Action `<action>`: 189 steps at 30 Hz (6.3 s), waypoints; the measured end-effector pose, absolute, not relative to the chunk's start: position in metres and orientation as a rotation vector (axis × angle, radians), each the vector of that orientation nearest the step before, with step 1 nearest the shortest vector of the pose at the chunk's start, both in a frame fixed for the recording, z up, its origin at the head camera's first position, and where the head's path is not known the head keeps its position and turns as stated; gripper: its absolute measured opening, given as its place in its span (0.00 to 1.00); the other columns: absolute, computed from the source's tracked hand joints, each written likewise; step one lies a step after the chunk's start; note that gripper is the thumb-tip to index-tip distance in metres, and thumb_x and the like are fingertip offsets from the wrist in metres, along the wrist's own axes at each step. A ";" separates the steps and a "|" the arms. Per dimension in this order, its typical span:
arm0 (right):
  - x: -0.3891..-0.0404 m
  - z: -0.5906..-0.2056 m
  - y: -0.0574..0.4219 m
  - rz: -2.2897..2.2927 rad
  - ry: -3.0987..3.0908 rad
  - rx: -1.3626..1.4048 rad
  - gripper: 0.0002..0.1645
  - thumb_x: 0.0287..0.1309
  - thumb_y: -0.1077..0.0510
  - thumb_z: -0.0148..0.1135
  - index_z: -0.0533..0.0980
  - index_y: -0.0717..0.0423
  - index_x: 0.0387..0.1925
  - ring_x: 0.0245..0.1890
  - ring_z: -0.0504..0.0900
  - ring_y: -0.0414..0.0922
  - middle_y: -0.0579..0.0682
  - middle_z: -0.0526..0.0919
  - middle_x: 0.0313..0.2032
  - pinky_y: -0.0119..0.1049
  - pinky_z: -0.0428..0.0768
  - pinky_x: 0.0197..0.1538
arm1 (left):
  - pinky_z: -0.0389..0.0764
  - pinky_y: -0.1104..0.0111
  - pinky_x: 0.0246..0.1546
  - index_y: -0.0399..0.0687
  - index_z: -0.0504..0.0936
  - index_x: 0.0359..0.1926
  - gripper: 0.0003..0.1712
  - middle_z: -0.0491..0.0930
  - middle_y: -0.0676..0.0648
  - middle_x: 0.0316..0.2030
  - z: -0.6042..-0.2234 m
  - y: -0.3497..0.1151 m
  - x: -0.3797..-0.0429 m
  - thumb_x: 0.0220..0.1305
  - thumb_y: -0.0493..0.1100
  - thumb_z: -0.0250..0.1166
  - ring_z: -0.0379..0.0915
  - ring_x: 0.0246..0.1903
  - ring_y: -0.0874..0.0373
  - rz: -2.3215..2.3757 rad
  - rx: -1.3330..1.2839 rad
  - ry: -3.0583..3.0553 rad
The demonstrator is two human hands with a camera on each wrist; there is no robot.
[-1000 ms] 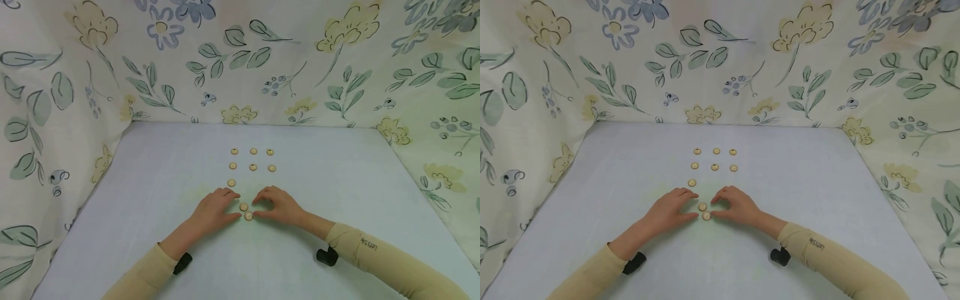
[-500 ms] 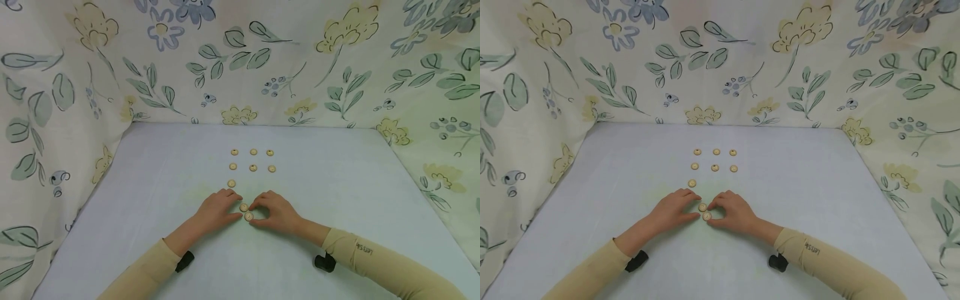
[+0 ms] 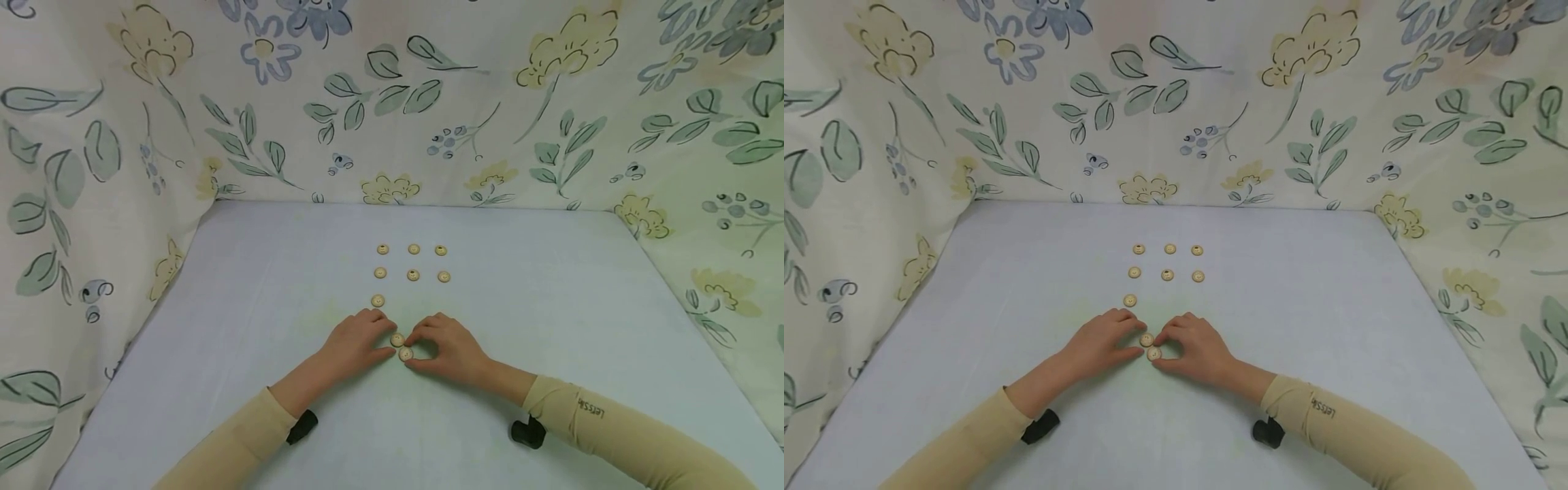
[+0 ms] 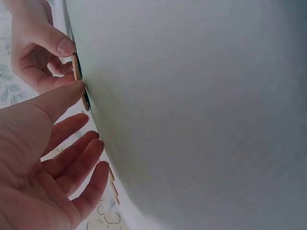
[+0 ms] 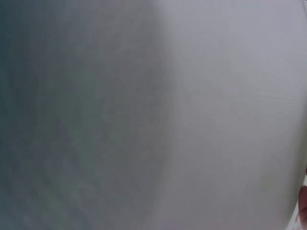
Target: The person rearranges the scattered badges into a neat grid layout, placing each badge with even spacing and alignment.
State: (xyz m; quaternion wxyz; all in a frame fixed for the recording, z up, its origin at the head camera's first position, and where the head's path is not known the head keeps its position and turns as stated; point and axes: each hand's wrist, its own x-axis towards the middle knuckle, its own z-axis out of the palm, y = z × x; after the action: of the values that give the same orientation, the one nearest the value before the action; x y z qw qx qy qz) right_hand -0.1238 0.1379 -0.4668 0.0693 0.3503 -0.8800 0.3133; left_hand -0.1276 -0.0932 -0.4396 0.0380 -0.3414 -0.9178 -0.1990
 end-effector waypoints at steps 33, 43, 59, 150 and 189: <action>-0.138 -0.459 0.144 0.742 -2.593 0.974 0.08 0.47 0.48 0.74 0.85 0.43 0.29 0.37 0.76 0.36 0.36 0.81 0.34 0.34 0.75 0.39 | 0.70 0.66 0.29 0.55 0.86 0.39 0.07 0.77 0.53 0.37 -0.443 -0.089 -0.131 0.58 0.47 0.71 0.73 0.35 0.57 -0.631 -1.058 -2.752; -0.173 -0.451 0.145 0.707 -2.750 0.749 0.10 0.51 0.45 0.71 0.86 0.45 0.31 0.42 0.77 0.40 0.40 0.82 0.36 0.38 0.77 0.43 | 0.71 0.64 0.30 0.54 0.86 0.38 0.07 0.78 0.53 0.37 -0.439 -0.089 -0.127 0.58 0.45 0.72 0.73 0.35 0.56 -0.701 -1.047 -2.801; -0.188 -0.457 0.142 0.695 -2.735 0.699 0.12 0.48 0.45 0.73 0.85 0.48 0.28 0.40 0.78 0.44 0.44 0.82 0.35 0.41 0.77 0.40 | 0.73 0.64 0.32 0.54 0.86 0.37 0.06 0.78 0.53 0.37 -0.440 -0.087 -0.125 0.58 0.45 0.72 0.74 0.35 0.56 -0.682 -1.052 -2.799; -0.109 -0.456 0.214 0.931 -2.631 0.592 0.16 0.43 0.52 0.79 0.84 0.49 0.37 0.40 0.77 0.43 0.38 0.82 0.38 0.39 0.75 0.40 | 0.75 0.64 0.43 0.49 0.82 0.36 0.08 0.77 0.53 0.37 -0.436 -0.069 -0.131 0.54 0.41 0.70 0.73 0.39 0.59 -1.002 -0.892 -2.936; -0.111 -0.450 0.225 1.005 -2.619 0.544 0.16 0.45 0.53 0.78 0.84 0.49 0.38 0.39 0.77 0.44 0.39 0.83 0.38 0.42 0.75 0.39 | 0.72 0.60 0.48 0.52 0.85 0.40 0.11 0.80 0.51 0.43 -0.438 0.008 -0.196 0.57 0.49 0.69 0.69 0.44 0.53 -0.716 -0.874 -2.974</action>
State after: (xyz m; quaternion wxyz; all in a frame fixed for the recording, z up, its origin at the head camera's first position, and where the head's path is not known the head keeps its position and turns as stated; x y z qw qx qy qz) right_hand -0.1108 0.2249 -0.4499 0.1415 0.1885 -0.9073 0.3483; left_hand -0.1961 0.0084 -0.4382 -0.0199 -0.2748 -0.9346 -0.2250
